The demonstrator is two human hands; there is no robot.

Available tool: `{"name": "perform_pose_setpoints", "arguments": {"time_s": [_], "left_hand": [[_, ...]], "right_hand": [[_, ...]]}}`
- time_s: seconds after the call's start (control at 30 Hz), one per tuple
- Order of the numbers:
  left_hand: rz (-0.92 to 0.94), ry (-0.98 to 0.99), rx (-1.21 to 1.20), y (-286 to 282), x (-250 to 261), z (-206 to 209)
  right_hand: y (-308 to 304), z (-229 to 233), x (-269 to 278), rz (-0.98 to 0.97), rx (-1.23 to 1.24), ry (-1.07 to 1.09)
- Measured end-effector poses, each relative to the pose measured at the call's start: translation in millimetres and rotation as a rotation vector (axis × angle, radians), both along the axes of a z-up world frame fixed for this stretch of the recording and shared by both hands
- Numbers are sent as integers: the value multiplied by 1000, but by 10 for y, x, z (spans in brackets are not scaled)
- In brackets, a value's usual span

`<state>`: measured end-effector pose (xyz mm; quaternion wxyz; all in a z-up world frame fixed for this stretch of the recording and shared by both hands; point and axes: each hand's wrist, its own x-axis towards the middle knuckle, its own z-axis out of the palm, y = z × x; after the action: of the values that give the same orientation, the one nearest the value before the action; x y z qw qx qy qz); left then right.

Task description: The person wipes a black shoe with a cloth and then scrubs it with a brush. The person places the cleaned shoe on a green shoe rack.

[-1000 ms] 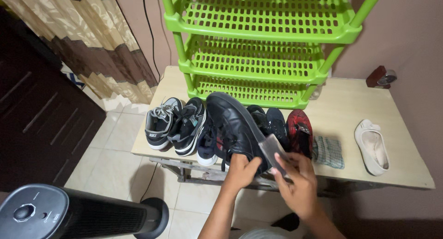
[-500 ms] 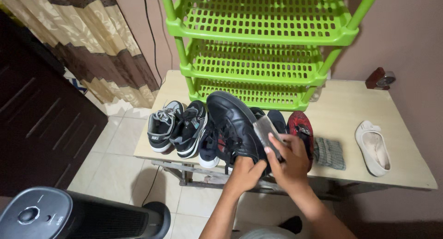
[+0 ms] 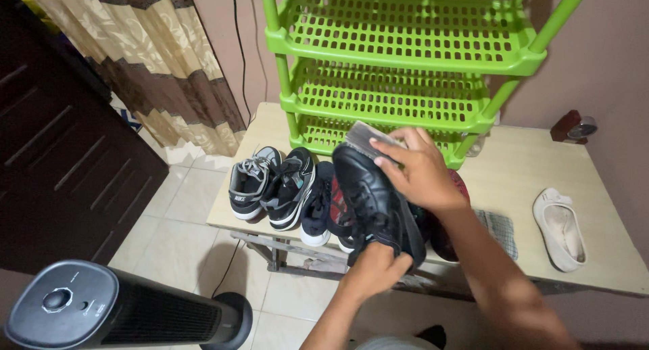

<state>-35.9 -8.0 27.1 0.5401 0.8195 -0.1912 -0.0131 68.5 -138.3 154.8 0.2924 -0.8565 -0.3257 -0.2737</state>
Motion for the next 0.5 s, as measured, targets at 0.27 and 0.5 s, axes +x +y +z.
{"name": "perform_pose_setpoints", "arguments": {"time_s": [0.27,0.5], "left_hand": [[-54,-36,-35,-149,-48,-73],[118,-158,-424,-144,198,-249]], "right_hand": [[-96,285,309,42,-116,-31],[-260,-11,-120,-147,265,328]]}}
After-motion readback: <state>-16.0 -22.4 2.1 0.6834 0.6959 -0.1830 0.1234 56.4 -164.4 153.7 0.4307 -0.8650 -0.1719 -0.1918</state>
